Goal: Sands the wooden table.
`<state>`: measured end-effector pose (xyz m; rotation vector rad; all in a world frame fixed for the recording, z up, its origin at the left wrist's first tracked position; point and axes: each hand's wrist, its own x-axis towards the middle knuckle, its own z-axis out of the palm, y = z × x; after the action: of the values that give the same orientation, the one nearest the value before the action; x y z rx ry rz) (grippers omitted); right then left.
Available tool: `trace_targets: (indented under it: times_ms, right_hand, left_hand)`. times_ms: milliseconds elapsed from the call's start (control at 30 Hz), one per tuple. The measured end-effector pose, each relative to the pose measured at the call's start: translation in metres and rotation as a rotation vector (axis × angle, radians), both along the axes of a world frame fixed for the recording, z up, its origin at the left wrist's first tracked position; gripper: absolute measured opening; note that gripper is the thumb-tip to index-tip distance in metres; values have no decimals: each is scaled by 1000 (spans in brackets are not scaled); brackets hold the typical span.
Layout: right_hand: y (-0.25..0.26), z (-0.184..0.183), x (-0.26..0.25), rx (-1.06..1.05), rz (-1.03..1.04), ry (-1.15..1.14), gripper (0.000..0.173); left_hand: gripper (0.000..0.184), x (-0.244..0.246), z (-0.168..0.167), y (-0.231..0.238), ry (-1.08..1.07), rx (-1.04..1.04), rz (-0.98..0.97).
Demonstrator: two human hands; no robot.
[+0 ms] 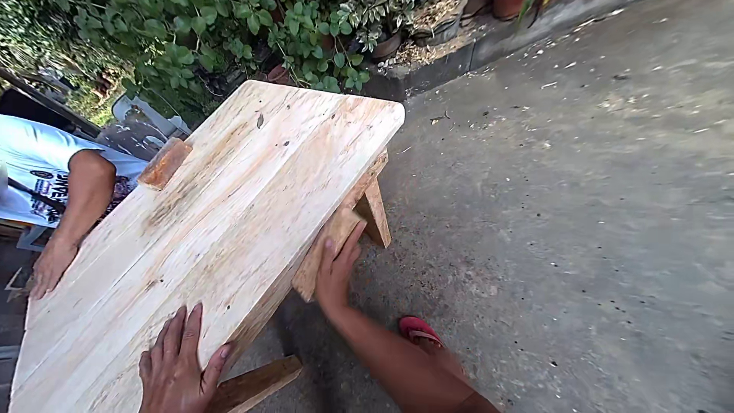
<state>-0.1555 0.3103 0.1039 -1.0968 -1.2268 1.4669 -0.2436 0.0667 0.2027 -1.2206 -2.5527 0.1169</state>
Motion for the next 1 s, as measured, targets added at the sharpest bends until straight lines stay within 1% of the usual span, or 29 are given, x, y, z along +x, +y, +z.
trace_targets:
  times_ms: [67, 100, 133, 200, 233, 333, 367, 400, 433, 533, 567, 600, 667, 700, 767, 833, 867, 900, 933, 1000]
  right_hand:
    - [-66, -5, 3, 96, 83, 52, 87]
    - [-87, -7, 6, 125, 116, 73, 86]
    - [-94, -8, 9, 135, 136, 89, 84]
    - [-81, -5, 12, 113, 125, 107, 81]
    - [-64, -2, 13, 90, 101, 92, 80]
    - [14, 10, 5, -86, 0, 38, 77]
    - [27, 10, 0, -119, -37, 28, 76]
    - [27, 8, -3, -113, -60, 17, 76]
    - [14, 4, -4, -85, -53, 6, 77]
    - [-64, -4, -3, 14, 49, 33, 86]
    - [-85, -5, 0, 18, 96, 55, 87]
    - [-96, -4, 3, 10, 123, 78, 86]
    - [-91, 2, 8, -46, 145, 118, 83]
    - [-79, 5, 11, -73, 134, 119, 82]
    - [-28, 12, 12, -171, 84, 99, 80]
    - [29, 9, 5, -276, -1, 94, 75]
    - [42, 5, 1, -293, -35, 92, 74]
    - [40, 3, -1, -275, -44, 75, 75]
    - [25, 2, -1, -226, -30, 53, 77]
    - [-27, 2, -2, -133, 34, 34, 83]
  left_hand:
    - [103, 0, 0, -1, -1, -2, -1]
    - [103, 1, 0, -2, -2, 2, -4]
    - [103, 1, 0, -1, -1, 5, -7]
    - [102, -1, 2, -2, -5, 2, -8]
    - [102, -1, 1, -3, -8, 0, -5]
    - [103, -1, 1, -1, 4, 1, -7]
    - [103, -3, 2, 0, 7, -1, -5]
    - [103, -2, 1, 0, 5, -2, -2]
    - [103, -1, 0, 0, 4, 0, -1]
    - [103, 0, 0, -1, 1, -6, 6]
    - [104, 0, 0, -1, 0, -7, 7]
    - [104, 0, 0, -1, -3, -5, 6]
    - [104, -1, 2, -1, -5, -7, -5]
    - [104, 0, 2, -2, -7, -12, -3]
    - [104, 2, 2, -2, -15, -16, 4]
    - [103, 1, 3, 0, -15, -12, 5]
    - [103, 1, 3, 0, -14, -8, 4]
    - [102, 2, 3, 0, -18, -5, 6]
    - [102, 3, 2, 0, -26, 2, 6]
    - [102, 2, 2, 0, -25, 3, 8]
